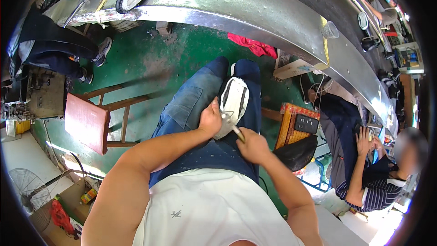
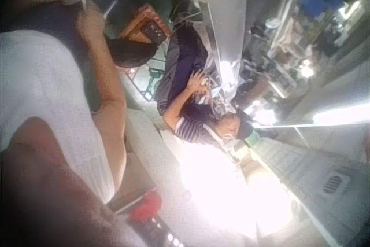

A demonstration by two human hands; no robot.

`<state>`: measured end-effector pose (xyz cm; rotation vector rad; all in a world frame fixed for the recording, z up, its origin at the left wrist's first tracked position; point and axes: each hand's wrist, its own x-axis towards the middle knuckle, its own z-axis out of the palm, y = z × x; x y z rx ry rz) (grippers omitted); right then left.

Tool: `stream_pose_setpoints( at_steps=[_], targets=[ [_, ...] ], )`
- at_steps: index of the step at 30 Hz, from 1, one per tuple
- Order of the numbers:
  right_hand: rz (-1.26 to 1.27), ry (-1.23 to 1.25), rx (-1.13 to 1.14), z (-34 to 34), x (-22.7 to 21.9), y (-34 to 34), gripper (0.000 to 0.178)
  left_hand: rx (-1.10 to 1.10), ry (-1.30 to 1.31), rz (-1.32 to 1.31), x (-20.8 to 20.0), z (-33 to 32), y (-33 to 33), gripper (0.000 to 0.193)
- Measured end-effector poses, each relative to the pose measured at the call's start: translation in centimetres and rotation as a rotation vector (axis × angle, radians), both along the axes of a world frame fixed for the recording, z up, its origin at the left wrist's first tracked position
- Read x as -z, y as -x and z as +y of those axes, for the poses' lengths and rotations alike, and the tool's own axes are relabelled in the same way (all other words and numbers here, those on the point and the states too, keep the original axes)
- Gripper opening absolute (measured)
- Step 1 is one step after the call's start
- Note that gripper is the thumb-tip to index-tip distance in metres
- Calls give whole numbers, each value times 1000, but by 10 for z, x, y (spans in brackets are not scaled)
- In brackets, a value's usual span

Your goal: The recorder is performing lasting and finishing operations on shoes at an assembly line, using pliers and a hammer.

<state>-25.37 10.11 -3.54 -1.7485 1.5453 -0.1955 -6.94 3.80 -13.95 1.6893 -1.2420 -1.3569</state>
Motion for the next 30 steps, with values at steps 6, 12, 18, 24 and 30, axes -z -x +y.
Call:
stream_pose_setpoints(
  at_steps=[6,12,18,24,30],
  targets=[
    [133,26,-130,-18,-34,34,35,52,105,-48,-20,4,4,51],
    [423,130,-204,-54,-13,13,30,172,236,-15,-12,8,-4,54],
    [86,351,46,-25,42,31,27,367,352,-176,-25,9,-11,58],
    [-103,-465,16,-62,-6,62,23,603,245,-307,-46,0,-18,57],
    [-118,-193,82,-78,-19,42,32,692,188,-290,-54,-15,-19,59]
  ],
)
